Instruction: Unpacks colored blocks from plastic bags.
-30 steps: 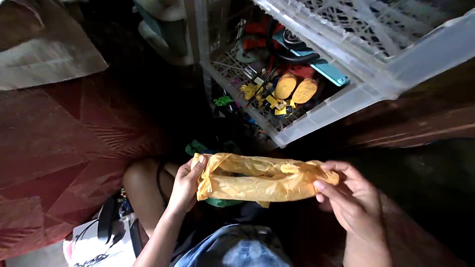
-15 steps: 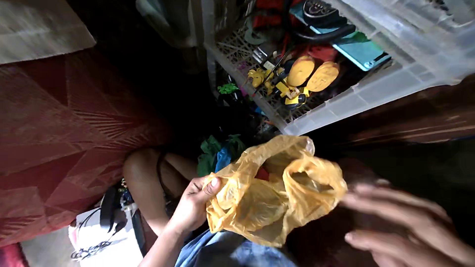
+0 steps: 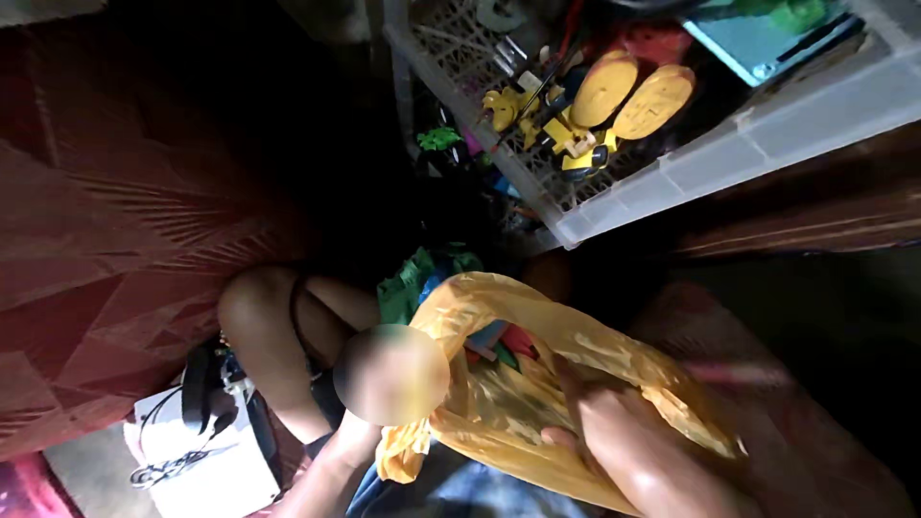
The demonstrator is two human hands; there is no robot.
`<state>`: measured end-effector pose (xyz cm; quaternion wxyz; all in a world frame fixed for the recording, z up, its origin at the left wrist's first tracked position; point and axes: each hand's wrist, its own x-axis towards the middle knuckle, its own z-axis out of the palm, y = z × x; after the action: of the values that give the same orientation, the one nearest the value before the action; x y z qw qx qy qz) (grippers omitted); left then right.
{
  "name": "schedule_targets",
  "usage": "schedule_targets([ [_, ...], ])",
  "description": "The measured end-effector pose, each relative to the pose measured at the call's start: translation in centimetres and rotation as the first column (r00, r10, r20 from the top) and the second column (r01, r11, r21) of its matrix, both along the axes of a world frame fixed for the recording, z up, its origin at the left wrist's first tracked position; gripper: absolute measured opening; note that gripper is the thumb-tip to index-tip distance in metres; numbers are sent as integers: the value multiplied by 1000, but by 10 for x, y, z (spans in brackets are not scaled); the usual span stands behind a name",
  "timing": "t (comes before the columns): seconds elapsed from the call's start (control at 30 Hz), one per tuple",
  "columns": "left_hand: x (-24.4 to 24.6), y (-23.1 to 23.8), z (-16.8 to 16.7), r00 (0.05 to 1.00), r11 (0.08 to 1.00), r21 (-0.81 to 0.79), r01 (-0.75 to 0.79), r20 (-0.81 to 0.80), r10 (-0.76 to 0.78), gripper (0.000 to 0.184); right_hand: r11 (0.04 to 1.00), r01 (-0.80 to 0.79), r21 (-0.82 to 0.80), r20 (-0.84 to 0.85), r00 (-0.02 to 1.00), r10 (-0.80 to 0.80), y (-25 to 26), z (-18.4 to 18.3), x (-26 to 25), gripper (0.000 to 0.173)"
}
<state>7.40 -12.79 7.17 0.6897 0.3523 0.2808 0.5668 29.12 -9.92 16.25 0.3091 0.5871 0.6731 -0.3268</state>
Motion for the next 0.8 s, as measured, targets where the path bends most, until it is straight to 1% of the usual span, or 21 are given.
schedule_targets([
  [0.1, -1, -1, 14, 997, 997, -21, -71, -23, 71, 27, 994, -31, -107, 30, 999, 34, 5, 8, -8, 54],
  [0.2, -6, -6, 18, 997, 998, -12, -67, -40, 66, 29, 984, -72, -162, 53, 995, 82, 8, 11, -12, 48],
  [0.37, -10, -5, 12, 997, 999, 43, 14, -78, -11, 30, 987, -140, -74, 42, 989, 144, -1, 3, -7, 43],
  [0.43, -11, -6, 7, 997, 998, 38, 54, -57, -51, 31, 983, -146, -115, 61, 986, 154, 1, 4, -8, 43],
  [0.5, -13, -7, -4, 992, 995, 58, 83, -95, -77, 33, 976, -160, -147, 89, 981, 175, 2, 5, -10, 43],
  [0.63, -12, -5, -6, 985, 988, 132, 80, -162, -58, 35, 971, -186, -151, 90, 975, 201, 3, 7, -10, 42],
  [0.7, -12, -4, 0, 980, 988, 132, 85, -189, -59, 36, 978, -191, -90, 52, 979, 196, 1, 5, -5, 42],
  [0.73, -11, -4, 5, 976, 990, 111, 83, -211, -59, 36, 984, -176, 0, -6, 984, 176, -2, 2, 0, 42],
  [0.77, -11, -3, 2, 979, 991, 100, 93, -189, -73, 36, 978, -145, 151, -107, 981, 162, -6, -5, 5, 39],
  [0.8, -10, -3, -1, 981, 990, 92, 104, -173, -87, 37, 931, -100, 351, -248, 949, 195, -7, -16, 10, 33],
])
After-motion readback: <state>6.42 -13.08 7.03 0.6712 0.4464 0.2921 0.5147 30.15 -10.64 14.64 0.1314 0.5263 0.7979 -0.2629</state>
